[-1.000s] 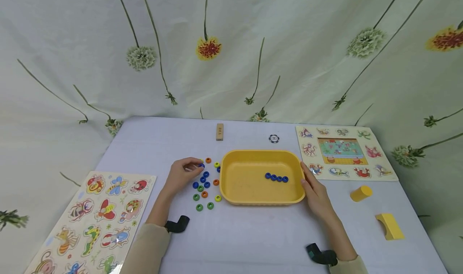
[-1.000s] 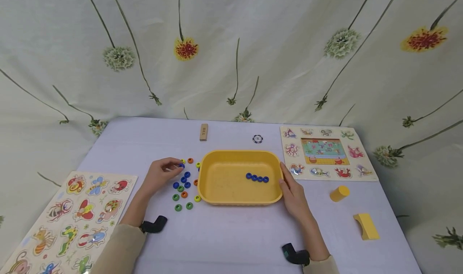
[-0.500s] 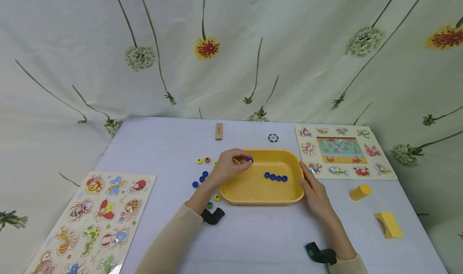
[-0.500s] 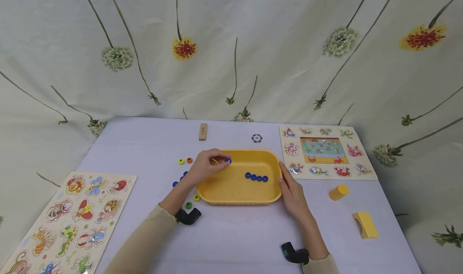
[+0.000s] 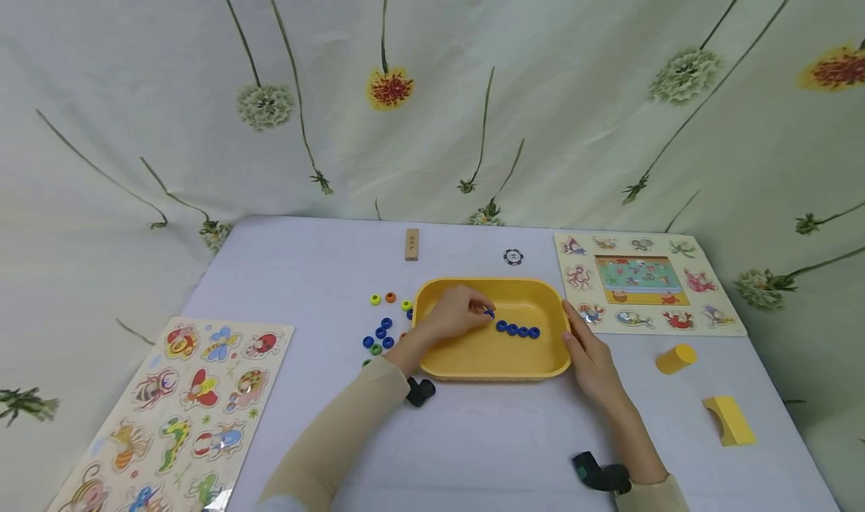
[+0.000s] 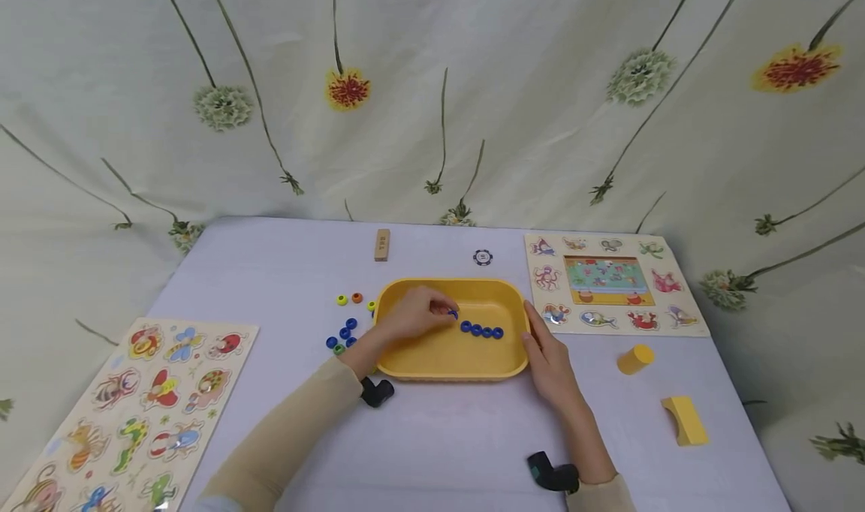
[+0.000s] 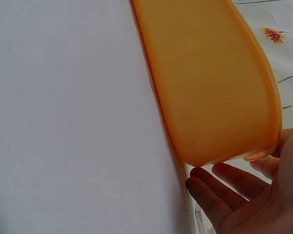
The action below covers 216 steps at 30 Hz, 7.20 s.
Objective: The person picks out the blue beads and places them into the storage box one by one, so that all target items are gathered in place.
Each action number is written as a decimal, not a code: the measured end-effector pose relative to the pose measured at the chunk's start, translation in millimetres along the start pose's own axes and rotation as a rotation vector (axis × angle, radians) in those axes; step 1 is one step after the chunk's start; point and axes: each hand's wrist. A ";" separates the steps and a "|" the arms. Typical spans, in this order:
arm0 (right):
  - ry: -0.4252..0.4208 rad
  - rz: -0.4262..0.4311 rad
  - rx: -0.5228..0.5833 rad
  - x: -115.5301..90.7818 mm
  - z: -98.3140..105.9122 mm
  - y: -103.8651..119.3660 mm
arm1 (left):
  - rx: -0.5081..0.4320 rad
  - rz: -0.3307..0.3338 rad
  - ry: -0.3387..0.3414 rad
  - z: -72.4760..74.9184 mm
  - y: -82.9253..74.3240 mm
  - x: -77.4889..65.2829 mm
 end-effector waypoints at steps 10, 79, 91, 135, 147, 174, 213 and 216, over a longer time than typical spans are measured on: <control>0.000 -0.013 0.010 0.4 0.7 -2.0 | 0.169 -0.038 0.066 -11.8 -5.2 4.2; -0.018 0.000 0.005 -0.4 -0.4 -0.8 | -0.189 0.059 -0.364 68.3 52.1 -104.0; -0.007 0.019 0.004 0.2 0.1 -1.4 | -0.069 0.003 -0.083 22.2 -2.2 -27.9; -0.013 -0.004 0.000 -0.6 -0.6 0.2 | -0.179 0.070 -0.475 85.9 94.5 -116.2; -0.017 0.002 0.004 -0.3 0.4 1.0 | -0.086 0.237 -0.353 68.6 126.2 -119.1; -0.009 0.004 0.010 0.1 -0.8 -2.6 | -0.194 -0.050 -0.295 70.6 31.1 -82.8; -0.001 -0.010 0.015 -0.5 0.4 0.7 | 0.099 0.078 0.017 2.7 2.3 -14.0; -0.001 -0.015 0.015 -0.5 0.2 0.5 | 0.077 0.084 -0.003 4.0 1.1 -19.0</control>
Point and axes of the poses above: each hand's wrist, its own x-axis towards the middle knuckle, its own z-axis out of the back of the hand, y = z × x, and after that the axes turned 2 degrees about -y, right-handed
